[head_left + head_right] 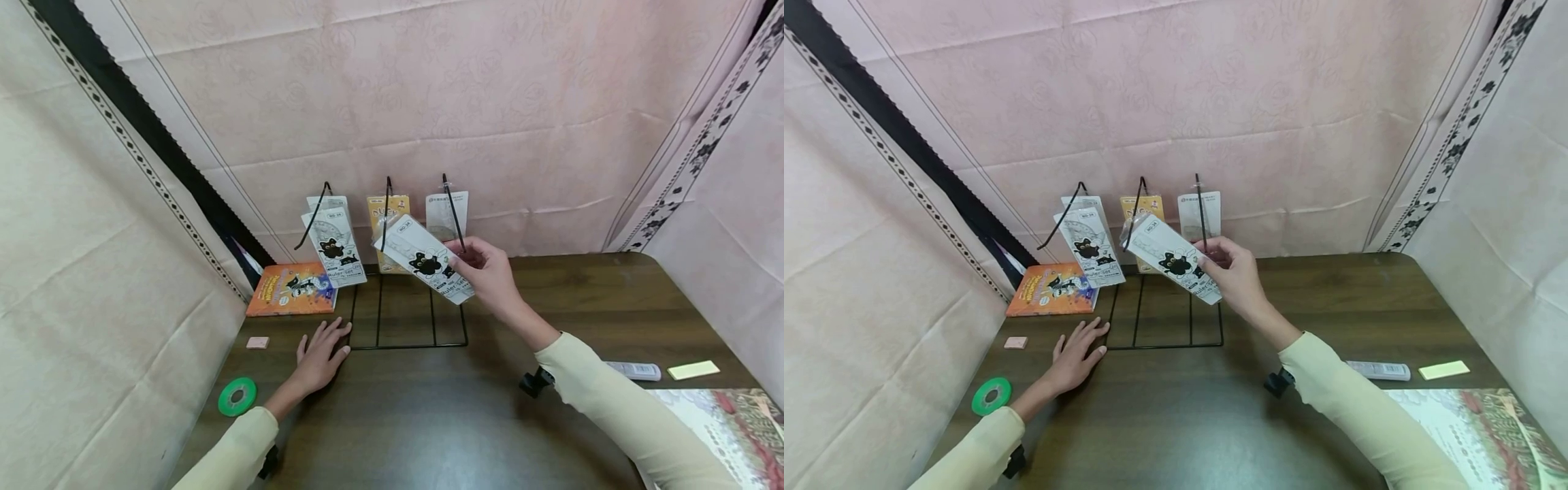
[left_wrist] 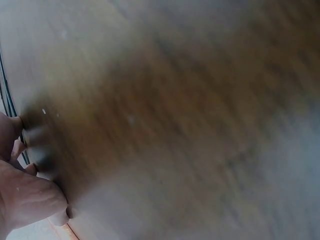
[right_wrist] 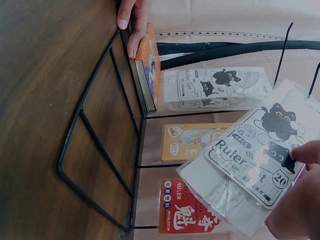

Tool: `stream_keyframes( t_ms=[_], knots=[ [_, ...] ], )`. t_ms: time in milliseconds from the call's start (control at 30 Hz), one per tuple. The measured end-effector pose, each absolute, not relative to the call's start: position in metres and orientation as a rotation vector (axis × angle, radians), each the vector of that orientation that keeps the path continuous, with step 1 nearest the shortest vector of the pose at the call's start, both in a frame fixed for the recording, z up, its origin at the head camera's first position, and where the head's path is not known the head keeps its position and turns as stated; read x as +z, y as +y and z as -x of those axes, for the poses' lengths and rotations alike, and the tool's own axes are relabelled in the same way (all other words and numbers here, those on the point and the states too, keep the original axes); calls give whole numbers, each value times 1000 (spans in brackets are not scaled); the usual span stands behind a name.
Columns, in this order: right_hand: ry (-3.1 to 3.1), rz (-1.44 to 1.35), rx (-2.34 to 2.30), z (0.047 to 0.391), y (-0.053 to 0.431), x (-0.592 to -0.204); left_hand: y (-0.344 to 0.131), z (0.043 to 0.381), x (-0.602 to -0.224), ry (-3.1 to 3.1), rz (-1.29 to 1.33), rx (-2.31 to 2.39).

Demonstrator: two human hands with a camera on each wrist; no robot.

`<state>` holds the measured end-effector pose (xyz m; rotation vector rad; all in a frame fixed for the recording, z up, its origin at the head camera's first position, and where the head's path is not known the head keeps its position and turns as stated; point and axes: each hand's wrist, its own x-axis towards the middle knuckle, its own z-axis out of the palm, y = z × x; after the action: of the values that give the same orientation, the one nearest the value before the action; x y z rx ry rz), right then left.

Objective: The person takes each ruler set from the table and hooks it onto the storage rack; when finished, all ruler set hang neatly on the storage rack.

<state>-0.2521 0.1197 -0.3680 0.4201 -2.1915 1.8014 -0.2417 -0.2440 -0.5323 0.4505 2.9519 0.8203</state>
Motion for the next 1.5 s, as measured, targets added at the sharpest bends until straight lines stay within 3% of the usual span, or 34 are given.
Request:
stream_keyframes(
  t_ms=[767,1000,1500],
  knots=[
    [-2024,-197,2016,288,94,-397,-244,244,-535,2971,-470,798],
    [-2095,-212,1991,308,83,-422,-244,243,-533,2962,-474,813],
    [-2235,-214,1945,322,63,-437,-244,242,-532,2969,-469,797]
  ],
)
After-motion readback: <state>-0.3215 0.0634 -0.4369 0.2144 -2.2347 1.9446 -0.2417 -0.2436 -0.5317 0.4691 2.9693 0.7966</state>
